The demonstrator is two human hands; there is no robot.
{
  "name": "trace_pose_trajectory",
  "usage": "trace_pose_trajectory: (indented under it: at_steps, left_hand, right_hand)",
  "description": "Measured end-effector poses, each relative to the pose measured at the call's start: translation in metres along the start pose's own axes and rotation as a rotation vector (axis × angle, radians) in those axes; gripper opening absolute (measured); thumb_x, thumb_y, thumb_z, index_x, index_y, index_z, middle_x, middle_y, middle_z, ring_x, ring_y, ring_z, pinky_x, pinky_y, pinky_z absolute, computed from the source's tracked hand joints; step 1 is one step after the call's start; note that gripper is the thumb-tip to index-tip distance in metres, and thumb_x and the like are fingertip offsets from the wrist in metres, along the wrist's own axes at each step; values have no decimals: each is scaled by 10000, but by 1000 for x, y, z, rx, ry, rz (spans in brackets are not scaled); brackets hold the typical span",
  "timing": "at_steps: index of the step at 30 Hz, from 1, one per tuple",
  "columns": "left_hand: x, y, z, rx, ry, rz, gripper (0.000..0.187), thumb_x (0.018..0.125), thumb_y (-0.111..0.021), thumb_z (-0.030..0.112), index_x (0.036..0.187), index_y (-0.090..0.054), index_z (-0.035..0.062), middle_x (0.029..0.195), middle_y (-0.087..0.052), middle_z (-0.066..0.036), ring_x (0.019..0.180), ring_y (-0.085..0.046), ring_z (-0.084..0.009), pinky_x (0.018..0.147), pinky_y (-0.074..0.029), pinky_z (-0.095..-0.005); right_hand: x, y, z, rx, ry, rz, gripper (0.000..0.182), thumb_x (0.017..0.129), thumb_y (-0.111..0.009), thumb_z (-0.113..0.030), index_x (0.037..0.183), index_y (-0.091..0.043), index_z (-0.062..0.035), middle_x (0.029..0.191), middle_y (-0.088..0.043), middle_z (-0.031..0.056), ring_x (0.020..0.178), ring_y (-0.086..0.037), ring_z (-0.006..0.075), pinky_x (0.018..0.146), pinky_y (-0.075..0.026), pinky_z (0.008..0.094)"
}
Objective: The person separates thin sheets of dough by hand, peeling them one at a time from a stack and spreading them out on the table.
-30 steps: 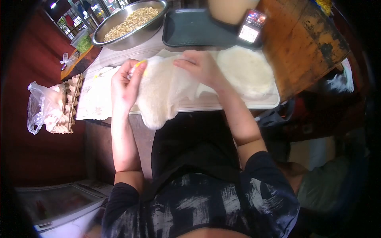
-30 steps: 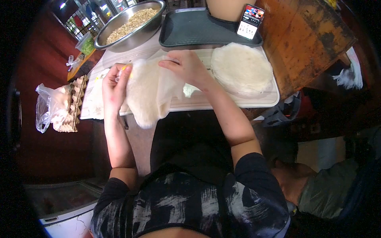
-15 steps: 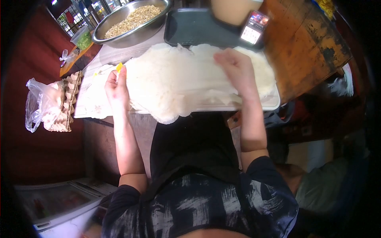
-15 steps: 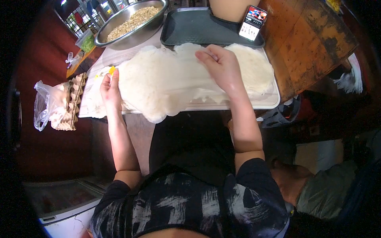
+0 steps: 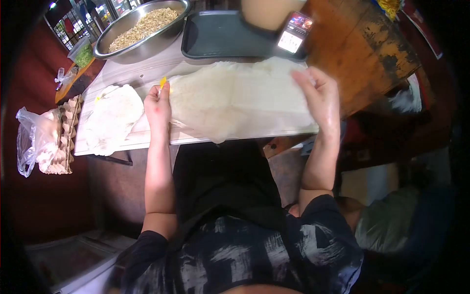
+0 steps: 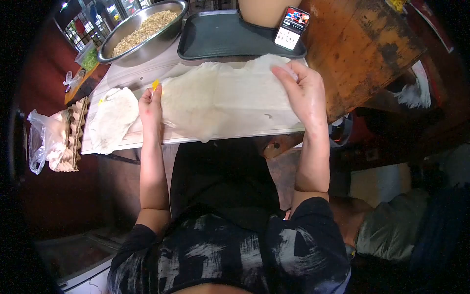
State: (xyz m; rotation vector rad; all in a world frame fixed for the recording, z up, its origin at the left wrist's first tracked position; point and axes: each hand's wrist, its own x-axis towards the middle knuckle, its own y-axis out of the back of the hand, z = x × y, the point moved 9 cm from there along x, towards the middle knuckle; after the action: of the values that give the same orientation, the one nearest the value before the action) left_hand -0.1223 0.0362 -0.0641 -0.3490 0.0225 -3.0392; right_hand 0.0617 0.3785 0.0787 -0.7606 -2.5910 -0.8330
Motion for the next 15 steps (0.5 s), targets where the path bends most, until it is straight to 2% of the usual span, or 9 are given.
trace_pose_trajectory:
  at_steps: [2, 5, 10, 12, 15]
  left_hand:
    - [3, 4, -8, 27, 2, 23, 274, 947, -619, 231, 786, -624, 10, 621, -500, 58, 579, -366, -29, 513, -302, -225]
    - [11, 20, -17, 89, -27, 58, 278, 938, -625, 229, 796, -628, -10, 622, -534, 29, 586, -404, -49, 525, -344, -239]
    - [12, 25, -12, 204, -58, 90, 284, 932, -626, 222, 800, -618, -30, 614, -555, -13, 581, -427, -79, 545, -384, -265]
    - [16, 34, -13, 321, -86, 163, 305, 936, -617, 251, 794, -611, -19, 607, -564, -60, 564, -437, -116, 558, -404, -298]
    - [17, 30, -8, 472, -145, 141, 337, 938, -606, 295, 792, -608, -9, 611, -578, -112, 563, -475, -171, 581, -428, -336]
  right_hand:
    - [1, 0, 7, 18, 10, 16, 258, 866, -694, -214, 768, -629, 16, 569, -427, -5, 579, -377, 47, 514, -326, 263]
    - [3, -10, 28, 26, -96, -33, 255, 868, -692, -209, 765, -628, 16, 573, -429, -20, 578, -375, 42, 512, -322, 256]
    - [5, 2, 26, 44, -12, 40, 245, 875, -689, -201, 752, -632, 3, 592, -463, -48, 579, -380, 33, 508, -314, 240]
    - [10, 20, 28, 31, -30, 67, 233, 875, -689, -198, 763, -640, 0, 599, -484, -41, 579, -390, 35, 514, -324, 239]
    - [12, 35, 21, -12, -37, 103, 221, 886, -676, -210, 802, -659, -6, 619, -532, -29, 571, -416, 44, 528, -356, 242]
